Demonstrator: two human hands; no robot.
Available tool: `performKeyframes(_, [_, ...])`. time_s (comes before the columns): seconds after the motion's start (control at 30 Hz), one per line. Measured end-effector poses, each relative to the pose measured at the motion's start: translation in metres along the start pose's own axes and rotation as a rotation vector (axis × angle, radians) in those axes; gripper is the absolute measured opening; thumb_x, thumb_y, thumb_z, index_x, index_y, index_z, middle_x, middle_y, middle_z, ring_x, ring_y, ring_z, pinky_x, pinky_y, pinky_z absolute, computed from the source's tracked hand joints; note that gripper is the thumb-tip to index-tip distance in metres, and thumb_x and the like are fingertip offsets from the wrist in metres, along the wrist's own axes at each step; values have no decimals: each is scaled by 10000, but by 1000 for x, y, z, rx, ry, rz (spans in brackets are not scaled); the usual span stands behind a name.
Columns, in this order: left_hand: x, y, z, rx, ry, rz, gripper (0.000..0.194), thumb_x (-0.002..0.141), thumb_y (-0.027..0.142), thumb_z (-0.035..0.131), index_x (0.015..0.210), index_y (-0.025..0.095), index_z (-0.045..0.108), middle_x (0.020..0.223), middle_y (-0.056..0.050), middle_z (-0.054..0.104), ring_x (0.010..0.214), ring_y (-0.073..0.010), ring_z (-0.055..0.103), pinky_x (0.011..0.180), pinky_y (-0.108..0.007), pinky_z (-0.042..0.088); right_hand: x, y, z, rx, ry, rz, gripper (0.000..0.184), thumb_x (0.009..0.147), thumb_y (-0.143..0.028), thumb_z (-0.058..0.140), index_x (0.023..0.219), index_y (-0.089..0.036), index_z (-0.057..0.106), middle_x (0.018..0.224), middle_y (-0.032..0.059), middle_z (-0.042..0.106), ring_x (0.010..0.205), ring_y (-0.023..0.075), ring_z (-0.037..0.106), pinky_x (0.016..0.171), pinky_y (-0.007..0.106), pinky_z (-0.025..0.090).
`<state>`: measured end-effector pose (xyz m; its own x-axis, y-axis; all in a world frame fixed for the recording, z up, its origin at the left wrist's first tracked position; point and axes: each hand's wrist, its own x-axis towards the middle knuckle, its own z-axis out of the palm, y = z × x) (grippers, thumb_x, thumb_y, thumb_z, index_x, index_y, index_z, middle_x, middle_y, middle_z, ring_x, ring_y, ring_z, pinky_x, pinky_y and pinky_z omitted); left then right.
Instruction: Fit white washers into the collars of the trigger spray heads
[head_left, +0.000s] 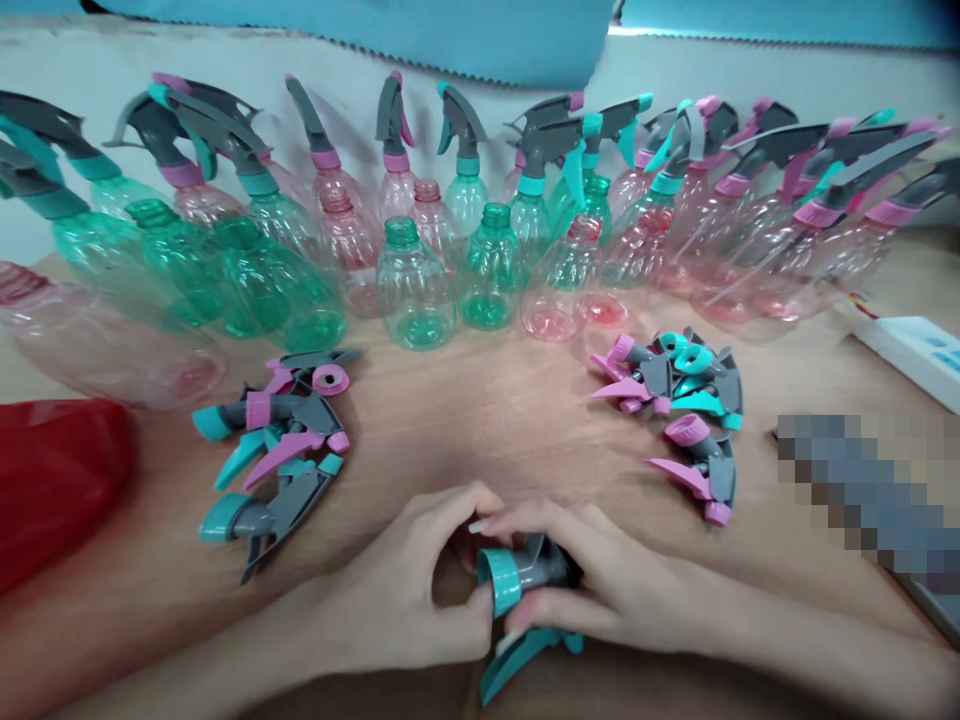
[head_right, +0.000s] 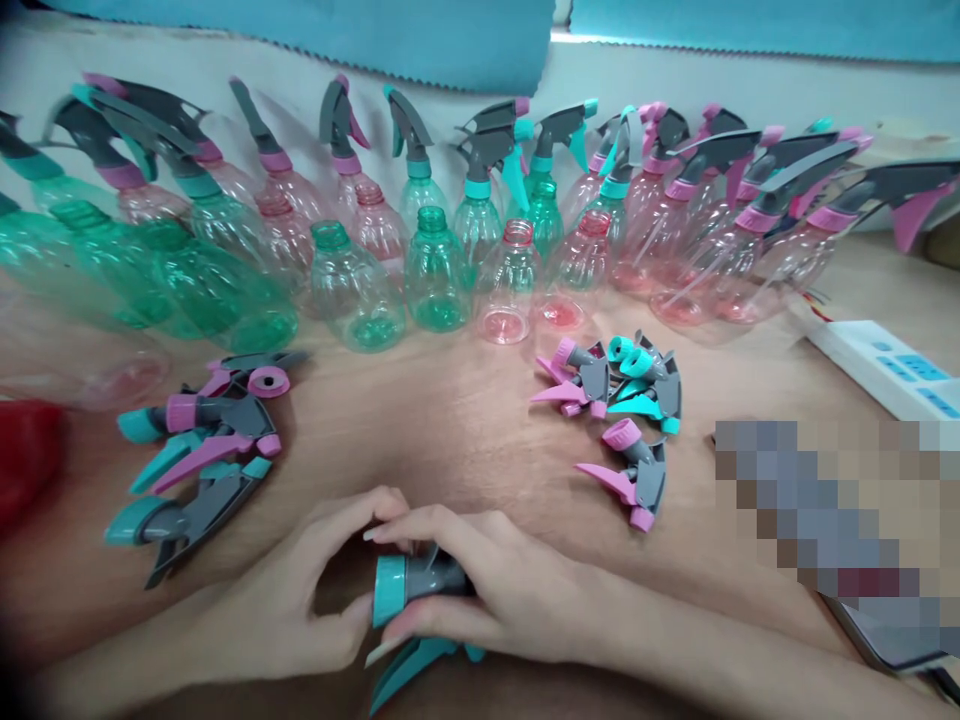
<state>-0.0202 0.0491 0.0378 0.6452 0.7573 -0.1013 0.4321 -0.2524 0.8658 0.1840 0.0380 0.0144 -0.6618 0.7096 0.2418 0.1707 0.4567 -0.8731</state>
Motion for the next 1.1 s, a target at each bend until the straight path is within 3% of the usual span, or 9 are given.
performKeyframes(0.17, [5, -4, -9, -218, -185, -117, 158, 698, 139, 569, 839, 207, 542, 785, 47, 563, 744, -129, 540, 669, -230, 434, -1, 3, 1, -11, -14, 12, 402, 854, -431, 619, 1153, -187, 506, 891, 29, 690, 713, 124, 665, 626, 212, 531])
performKeyframes(0.33, [7, -5, -14, -414, -280, -230, 238, 672, 129, 590, 885, 217, 529, 819, 57, 548, 736, -115, 514, 662, -227, 414, -3, 4, 6, -84, 55, -119, 371, 879, -476, 555, 1083, -168, 527, 811, 29, 684, 680, 117, 665, 614, 188, 515])
performKeyframes(0.57, [5, 7, -12, -422, -367, -291, 276, 573, 113, 616, 806, 207, 502, 749, 58, 519, 712, -122, 476, 620, -215, 390, -4, -1, 12, -75, -66, -138, 367, 907, -464, 514, 1042, -131, 588, 749, 20, 643, 609, 104, 600, 557, 177, 473])
performKeyframes(0.87, [2, 9, -9, -344, -299, -217, 197, 739, 188, 592, 841, 207, 424, 790, 59, 473, 711, -108, 417, 639, -220, 361, -8, 5, 14, -29, -2, -123, 382, 892, -458, 544, 1122, -152, 530, 800, 23, 635, 661, 107, 607, 605, 196, 487])
performKeyframes(1.1, [2, 3, -5, -305, -227, -240, 160, 775, 216, 578, 843, 207, 433, 777, 52, 469, 699, -110, 443, 604, -215, 373, -6, 1, 11, -74, 109, -82, 307, 893, -448, 558, 1017, -169, 526, 769, 4, 623, 633, 97, 593, 584, 188, 489])
